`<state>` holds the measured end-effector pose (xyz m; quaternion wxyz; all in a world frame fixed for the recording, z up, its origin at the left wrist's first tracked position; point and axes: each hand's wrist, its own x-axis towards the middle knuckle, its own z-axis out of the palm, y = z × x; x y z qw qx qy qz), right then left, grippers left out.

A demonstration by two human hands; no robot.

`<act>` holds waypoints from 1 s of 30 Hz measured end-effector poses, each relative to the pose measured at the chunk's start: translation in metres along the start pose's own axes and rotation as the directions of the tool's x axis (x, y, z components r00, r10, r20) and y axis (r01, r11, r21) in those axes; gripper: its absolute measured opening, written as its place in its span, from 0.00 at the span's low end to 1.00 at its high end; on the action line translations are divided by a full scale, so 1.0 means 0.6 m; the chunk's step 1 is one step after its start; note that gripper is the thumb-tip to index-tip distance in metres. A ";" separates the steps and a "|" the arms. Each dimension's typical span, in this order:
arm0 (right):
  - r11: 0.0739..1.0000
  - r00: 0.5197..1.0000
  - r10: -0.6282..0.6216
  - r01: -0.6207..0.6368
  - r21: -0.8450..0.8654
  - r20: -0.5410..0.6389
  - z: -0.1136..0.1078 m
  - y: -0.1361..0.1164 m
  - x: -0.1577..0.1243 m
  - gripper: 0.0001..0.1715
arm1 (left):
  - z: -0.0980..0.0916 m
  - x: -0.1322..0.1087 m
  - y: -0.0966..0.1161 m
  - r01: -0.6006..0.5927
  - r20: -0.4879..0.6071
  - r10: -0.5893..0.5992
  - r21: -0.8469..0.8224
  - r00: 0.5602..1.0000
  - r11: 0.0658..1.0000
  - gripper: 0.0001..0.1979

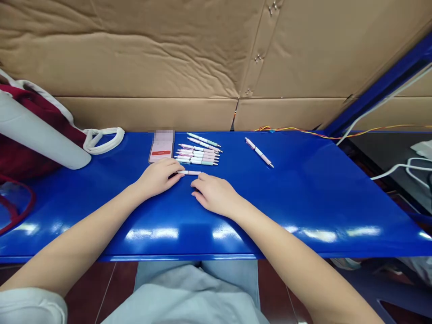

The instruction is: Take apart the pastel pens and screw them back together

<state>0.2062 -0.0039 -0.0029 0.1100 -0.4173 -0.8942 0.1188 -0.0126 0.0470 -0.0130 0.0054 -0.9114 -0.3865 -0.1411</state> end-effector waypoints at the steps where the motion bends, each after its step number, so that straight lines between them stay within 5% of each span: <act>1: 1.000 1.000 0.000 0.000 -0.011 -0.004 0.002 0.000 0.001 0.12 | 0.000 0.000 0.000 -0.001 0.001 0.001 -0.005 1.000 1.000 0.12; 7: 0.998 0.998 0.062 -0.062 0.033 -0.004 -0.011 0.026 -0.006 0.06 | 0.000 0.000 0.001 0.007 0.000 -0.007 -0.027 1.000 1.000 0.12; 13: 0.960 0.952 0.281 -0.278 0.042 -0.117 -0.020 0.071 -0.010 0.06 | 0.001 0.000 0.000 0.001 -0.009 -0.002 -0.039 1.000 0.999 0.13; 19: 0.979 0.961 0.180 -0.156 0.130 -0.208 -0.004 0.072 0.003 0.03 | 0.000 0.001 0.002 0.004 0.009 -0.004 -0.017 1.000 1.000 0.13; 30: 0.978 0.956 0.185 -0.154 0.143 -0.230 0.015 0.069 0.014 0.03 | 0.001 0.000 0.007 -0.025 -0.007 0.025 -0.037 1.000 0.999 0.13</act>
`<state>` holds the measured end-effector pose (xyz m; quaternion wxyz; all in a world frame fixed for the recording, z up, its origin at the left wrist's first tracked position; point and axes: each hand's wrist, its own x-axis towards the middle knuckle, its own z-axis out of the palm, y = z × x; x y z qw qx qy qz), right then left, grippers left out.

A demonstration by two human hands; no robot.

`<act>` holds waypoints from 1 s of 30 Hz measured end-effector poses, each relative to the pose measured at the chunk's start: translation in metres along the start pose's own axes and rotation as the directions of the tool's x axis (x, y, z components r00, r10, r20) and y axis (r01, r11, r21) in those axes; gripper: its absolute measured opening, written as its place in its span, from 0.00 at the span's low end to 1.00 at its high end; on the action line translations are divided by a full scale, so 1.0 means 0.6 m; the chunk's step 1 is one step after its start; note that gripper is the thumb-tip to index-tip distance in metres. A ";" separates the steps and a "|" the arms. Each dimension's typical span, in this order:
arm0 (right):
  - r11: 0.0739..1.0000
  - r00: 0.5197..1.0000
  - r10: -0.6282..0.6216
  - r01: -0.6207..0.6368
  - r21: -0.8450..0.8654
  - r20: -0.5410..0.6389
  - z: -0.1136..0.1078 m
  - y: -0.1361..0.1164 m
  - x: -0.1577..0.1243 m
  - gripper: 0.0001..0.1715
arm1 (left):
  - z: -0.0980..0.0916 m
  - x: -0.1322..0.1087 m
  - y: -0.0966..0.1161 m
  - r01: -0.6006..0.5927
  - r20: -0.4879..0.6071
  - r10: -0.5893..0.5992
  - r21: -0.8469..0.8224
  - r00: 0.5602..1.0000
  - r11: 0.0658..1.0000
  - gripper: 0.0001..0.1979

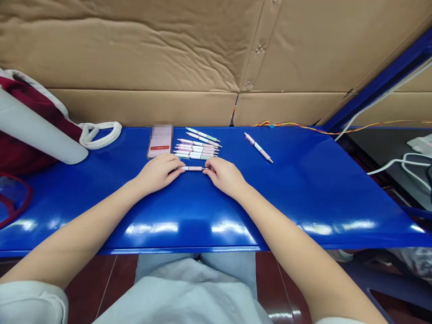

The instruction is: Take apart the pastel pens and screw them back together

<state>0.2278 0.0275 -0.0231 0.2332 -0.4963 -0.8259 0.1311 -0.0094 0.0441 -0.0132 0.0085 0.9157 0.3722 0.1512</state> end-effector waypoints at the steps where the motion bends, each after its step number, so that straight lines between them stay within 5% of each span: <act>1: 1.000 1.000 -0.005 0.005 0.005 0.002 0.000 0.000 0.000 0.03 | 0.001 0.000 0.000 -0.003 -0.002 0.003 0.001 1.000 1.000 0.14; 12: 1.000 1.000 0.004 -0.005 0.013 0.015 -0.006 -0.011 -0.004 0.05 | -0.002 -0.003 0.002 -0.012 -0.020 0.012 0.010 1.000 1.000 0.14; 22: 0.990 0.994 -0.108 0.109 -0.093 0.019 -0.013 -0.013 -0.003 0.06 | -0.004 -0.003 0.007 -0.038 -0.033 0.040 0.062 0.999 0.997 0.14; 30: 0.997 0.997 -0.082 0.082 0.001 -0.012 -0.008 -0.008 -0.003 0.05 | -0.002 -0.005 0.006 -0.060 -0.042 0.061 0.026 0.997 0.998 0.14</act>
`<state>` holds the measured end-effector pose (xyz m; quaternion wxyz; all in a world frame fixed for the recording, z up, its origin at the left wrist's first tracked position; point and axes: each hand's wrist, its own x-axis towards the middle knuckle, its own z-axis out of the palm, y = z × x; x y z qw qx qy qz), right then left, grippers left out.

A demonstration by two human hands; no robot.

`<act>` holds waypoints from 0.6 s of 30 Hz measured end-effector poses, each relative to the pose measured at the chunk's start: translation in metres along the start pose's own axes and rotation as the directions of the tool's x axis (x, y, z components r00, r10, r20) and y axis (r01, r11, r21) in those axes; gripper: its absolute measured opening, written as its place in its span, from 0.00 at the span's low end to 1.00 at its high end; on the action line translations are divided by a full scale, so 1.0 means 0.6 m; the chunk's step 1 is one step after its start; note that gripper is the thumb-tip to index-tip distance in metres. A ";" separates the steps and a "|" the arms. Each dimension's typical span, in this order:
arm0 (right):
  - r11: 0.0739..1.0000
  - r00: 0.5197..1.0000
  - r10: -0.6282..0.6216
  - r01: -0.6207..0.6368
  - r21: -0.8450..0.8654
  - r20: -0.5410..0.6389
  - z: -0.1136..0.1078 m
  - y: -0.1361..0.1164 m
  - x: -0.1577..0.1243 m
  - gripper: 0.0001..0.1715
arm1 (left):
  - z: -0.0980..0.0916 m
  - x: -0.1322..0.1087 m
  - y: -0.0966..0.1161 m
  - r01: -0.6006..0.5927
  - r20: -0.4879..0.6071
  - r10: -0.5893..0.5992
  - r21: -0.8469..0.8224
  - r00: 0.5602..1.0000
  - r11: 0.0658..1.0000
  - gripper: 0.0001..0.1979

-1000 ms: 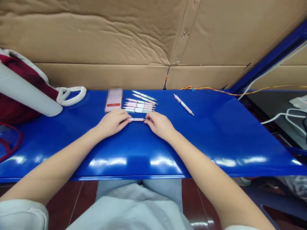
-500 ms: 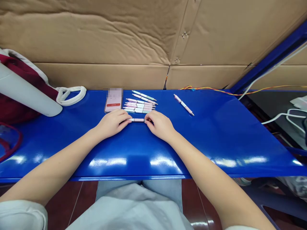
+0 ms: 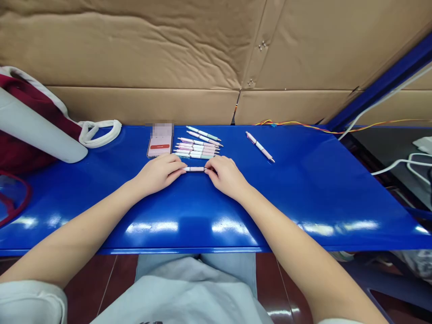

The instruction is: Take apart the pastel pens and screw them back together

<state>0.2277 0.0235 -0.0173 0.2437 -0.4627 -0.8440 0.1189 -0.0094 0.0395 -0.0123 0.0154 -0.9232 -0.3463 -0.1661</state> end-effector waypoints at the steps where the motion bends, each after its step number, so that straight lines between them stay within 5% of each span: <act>1: 1.000 1.000 0.002 -0.002 -0.003 0.005 0.000 0.001 0.000 0.05 | 0.000 0.000 0.000 0.002 0.001 -0.002 -0.001 1.000 1.000 0.14; 14: 0.997 0.998 0.047 -0.044 -0.071 0.033 -0.001 0.000 -0.001 0.19 | -0.002 0.000 0.000 -0.001 -0.022 0.002 0.020 1.000 1.000 0.14; 18: 0.998 0.999 0.035 -0.034 -0.062 0.015 0.001 0.003 -0.001 0.06 | -0.002 0.001 0.002 -0.001 -0.022 0.001 0.019 1.000 1.000 0.14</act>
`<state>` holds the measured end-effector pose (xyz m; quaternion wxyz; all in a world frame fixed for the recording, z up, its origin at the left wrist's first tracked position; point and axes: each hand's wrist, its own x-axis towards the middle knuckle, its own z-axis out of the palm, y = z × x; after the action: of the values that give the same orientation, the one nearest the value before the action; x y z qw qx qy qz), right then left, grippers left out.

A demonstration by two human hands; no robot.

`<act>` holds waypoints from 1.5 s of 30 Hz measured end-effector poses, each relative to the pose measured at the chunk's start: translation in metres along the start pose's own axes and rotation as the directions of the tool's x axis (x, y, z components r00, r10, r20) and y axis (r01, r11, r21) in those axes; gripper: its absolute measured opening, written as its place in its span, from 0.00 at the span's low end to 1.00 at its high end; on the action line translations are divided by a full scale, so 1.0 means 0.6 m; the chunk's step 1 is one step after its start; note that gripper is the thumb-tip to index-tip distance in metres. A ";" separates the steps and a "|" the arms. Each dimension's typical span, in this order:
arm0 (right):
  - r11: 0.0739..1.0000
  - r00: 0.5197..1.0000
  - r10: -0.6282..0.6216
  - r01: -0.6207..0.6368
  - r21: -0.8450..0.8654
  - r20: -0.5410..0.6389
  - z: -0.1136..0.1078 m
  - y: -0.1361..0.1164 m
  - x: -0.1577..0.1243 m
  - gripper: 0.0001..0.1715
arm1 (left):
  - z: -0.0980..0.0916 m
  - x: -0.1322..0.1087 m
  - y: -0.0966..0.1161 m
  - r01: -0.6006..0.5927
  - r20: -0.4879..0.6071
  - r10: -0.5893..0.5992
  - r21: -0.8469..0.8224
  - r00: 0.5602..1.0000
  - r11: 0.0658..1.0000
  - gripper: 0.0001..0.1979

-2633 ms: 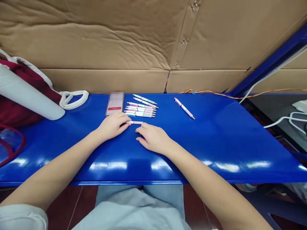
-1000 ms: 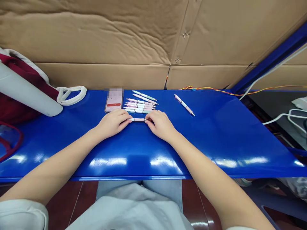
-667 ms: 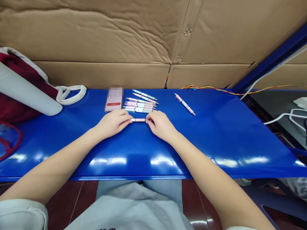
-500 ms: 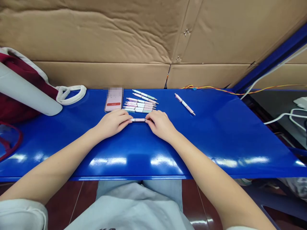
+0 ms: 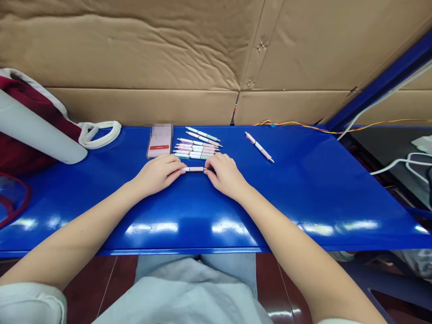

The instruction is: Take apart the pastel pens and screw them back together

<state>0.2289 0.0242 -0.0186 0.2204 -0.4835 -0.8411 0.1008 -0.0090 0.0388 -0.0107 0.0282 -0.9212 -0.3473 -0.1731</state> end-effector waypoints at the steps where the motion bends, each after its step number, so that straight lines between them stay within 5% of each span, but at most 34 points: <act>1: 1.000 1.000 -0.006 0.006 -0.002 0.015 0.001 0.001 0.000 0.08 | 0.000 0.000 0.000 -0.002 0.000 0.002 -0.001 1.000 1.000 0.14; 17: 1.000 1.000 0.007 -0.007 -0.016 0.029 -0.005 -0.005 -0.001 0.07 | 0.000 0.000 0.001 -0.001 0.001 0.001 -0.011 1.000 1.000 0.14; 21: 0.999 0.998 -0.003 0.005 -0.032 0.060 -0.005 -0.004 -0.001 0.13 | -0.002 0.000 0.002 -0.001 0.006 0.001 -0.021 1.000 1.000 0.15; 35: 1.000 0.999 -0.014 0.014 0.008 0.051 -0.007 -0.006 -0.001 0.06 | -0.001 -0.001 0.002 -0.001 0.013 0.001 -0.012 1.000 1.000 0.15; 45: 0.998 0.994 -0.011 0.018 -0.066 0.107 -0.001 -0.006 -0.001 0.14 | 0.000 0.002 0.004 -0.007 -0.009 0.007 -0.011 1.000 1.000 0.15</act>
<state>0.2267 0.0221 -0.0169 0.1594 -0.4785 -0.8581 0.0967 -0.0065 0.0374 -0.0103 0.0253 -0.9218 -0.3431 -0.1788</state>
